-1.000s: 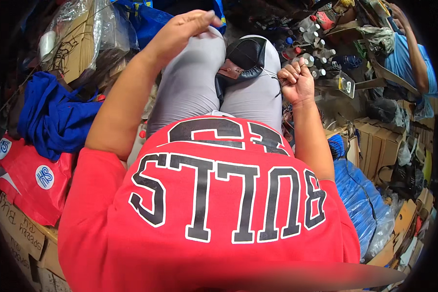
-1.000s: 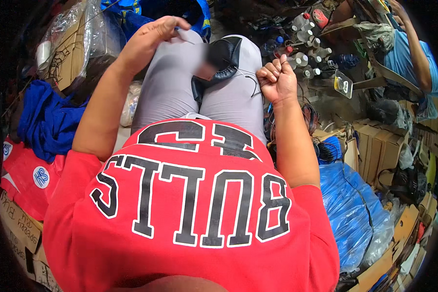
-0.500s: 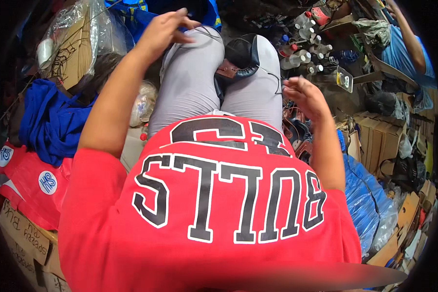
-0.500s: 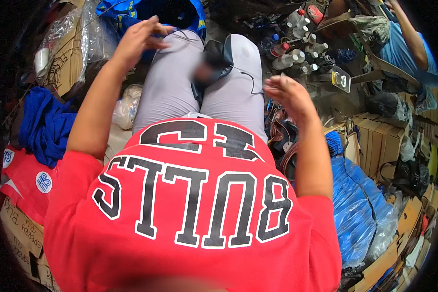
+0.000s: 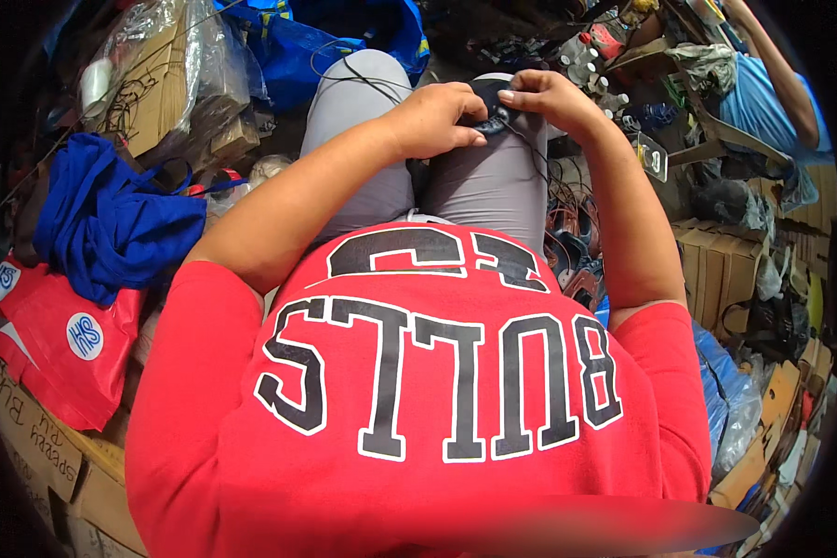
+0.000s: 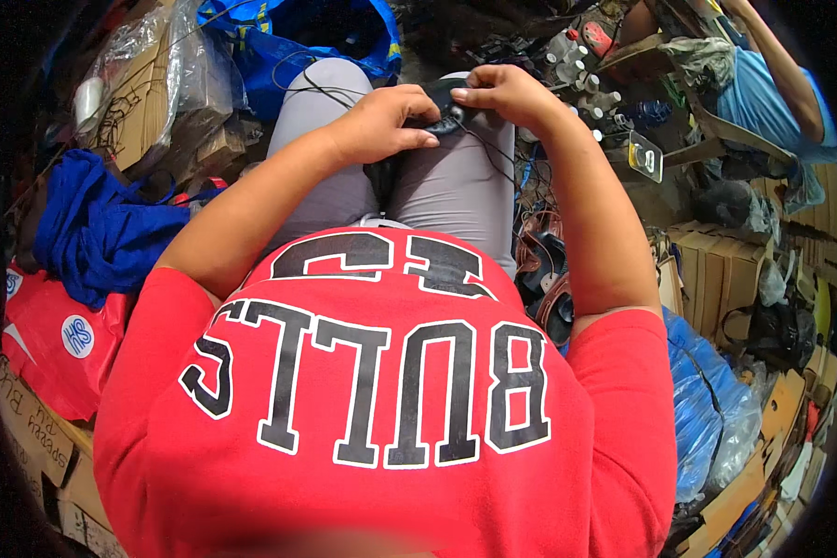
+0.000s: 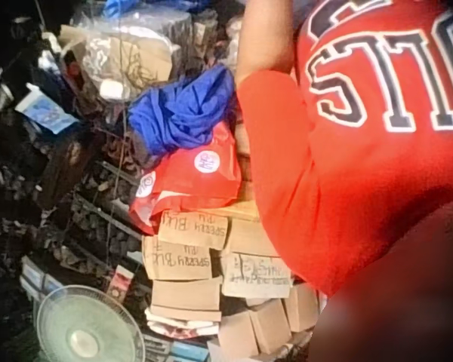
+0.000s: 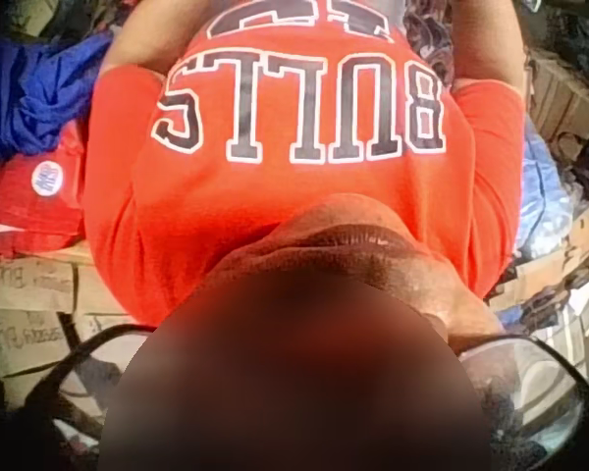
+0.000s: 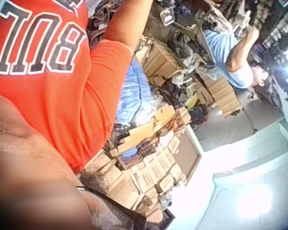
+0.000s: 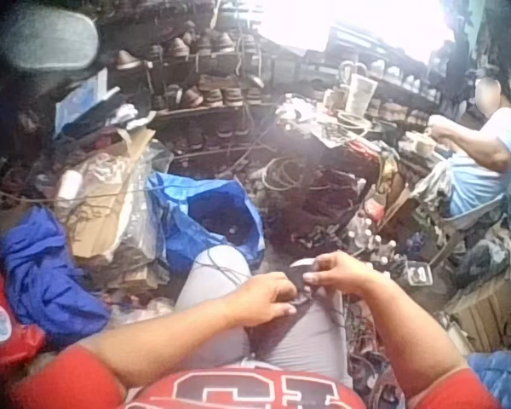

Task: Stitching the edges of a leather shoe upper by hand.

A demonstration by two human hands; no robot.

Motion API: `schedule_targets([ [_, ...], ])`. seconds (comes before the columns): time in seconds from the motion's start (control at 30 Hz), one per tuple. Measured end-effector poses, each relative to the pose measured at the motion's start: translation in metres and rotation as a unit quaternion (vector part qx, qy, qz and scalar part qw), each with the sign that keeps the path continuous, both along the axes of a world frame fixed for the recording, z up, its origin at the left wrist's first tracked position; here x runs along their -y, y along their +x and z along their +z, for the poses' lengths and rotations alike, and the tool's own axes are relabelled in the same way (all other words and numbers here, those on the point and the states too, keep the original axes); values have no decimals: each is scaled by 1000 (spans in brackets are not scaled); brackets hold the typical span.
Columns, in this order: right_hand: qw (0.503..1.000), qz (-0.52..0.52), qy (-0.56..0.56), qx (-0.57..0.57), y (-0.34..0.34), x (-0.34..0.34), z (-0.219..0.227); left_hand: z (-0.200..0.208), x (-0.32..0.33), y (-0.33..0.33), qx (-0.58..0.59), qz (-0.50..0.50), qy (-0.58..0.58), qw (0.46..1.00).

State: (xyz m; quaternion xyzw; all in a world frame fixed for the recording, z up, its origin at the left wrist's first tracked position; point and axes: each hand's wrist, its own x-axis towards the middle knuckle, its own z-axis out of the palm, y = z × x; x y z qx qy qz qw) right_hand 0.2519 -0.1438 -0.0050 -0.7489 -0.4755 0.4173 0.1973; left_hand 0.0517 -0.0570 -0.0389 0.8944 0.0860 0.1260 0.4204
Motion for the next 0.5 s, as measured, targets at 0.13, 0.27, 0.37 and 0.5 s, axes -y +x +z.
schedule_targets([
  [0.13, 993, -34, 17, -113, 6, 4, -22, -7, -1, 0, -8, 7, -20, 1000],
  [0.27, 992, -57, 68, -95, -3, 2, -28, -3, -5, -7, -14, 20, -3, 1000],
  [0.37, 984, -89, 112, -103, -14, 8, -23, 0, -14, -4, 47, 94, -57, 993],
  [0.5, 945, -126, 299, 32, -32, 19, -13, -3, -29, 21, 105, 110, -47, 987],
])
